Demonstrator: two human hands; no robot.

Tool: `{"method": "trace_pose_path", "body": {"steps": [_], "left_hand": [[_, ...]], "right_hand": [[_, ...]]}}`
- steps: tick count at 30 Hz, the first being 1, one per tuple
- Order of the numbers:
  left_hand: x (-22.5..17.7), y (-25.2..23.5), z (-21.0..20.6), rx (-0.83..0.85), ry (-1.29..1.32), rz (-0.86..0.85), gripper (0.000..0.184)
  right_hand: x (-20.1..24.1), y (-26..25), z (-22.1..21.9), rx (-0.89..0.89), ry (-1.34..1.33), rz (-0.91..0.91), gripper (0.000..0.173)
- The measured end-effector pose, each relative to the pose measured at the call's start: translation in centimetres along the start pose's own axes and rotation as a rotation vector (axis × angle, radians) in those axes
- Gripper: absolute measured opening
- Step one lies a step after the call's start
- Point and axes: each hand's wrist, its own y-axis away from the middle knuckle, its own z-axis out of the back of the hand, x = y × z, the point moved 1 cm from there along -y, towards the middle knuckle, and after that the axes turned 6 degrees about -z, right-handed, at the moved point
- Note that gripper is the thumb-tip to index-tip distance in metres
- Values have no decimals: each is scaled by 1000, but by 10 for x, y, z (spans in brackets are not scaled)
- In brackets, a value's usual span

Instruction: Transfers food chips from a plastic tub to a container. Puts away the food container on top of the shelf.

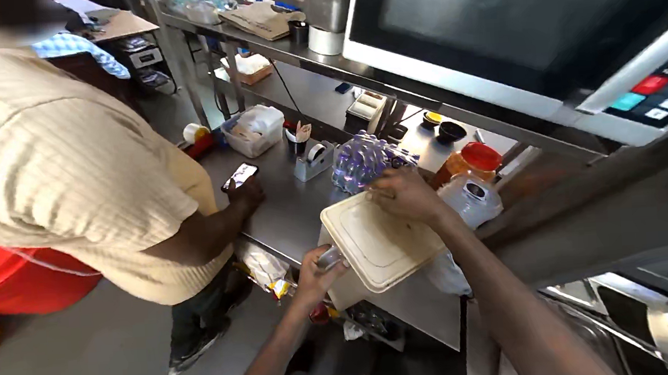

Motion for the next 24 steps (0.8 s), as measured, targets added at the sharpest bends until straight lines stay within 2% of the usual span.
{"method": "trace_pose_path", "body": {"steps": [3, 5, 9, 14, 17, 19, 21, 24], "left_hand": [[-4, -2, -2, -6, -47, 54, 28], [-5, -3, -4, -39, -78, 91, 27], [-5, -3, -3, -165, -149, 142, 36], [-8, 0, -6, -202, -117, 107, 31], [-12, 8, 2, -265, -129, 38, 37], [-22, 18, 16, -321, -160, 10, 35], [-37, 35, 38, -354, -173, -26, 32], [-63, 73, 81, -348, -217, -79, 32]], "right_hand": [[47, -11, -11, 107, -13, 142, 37], [70, -12, -14, 112, -65, 200, 35], [71, -20, -25, 5, -159, 257, 41], [61, -15, -36, -58, -224, 240, 42], [61, -12, -18, -87, -328, 156, 41], [64, 0, 21, -137, -377, 86, 35], [55, 16, 67, -265, -384, 29, 29], [7, 28, 92, -510, -300, -278, 47]]}}
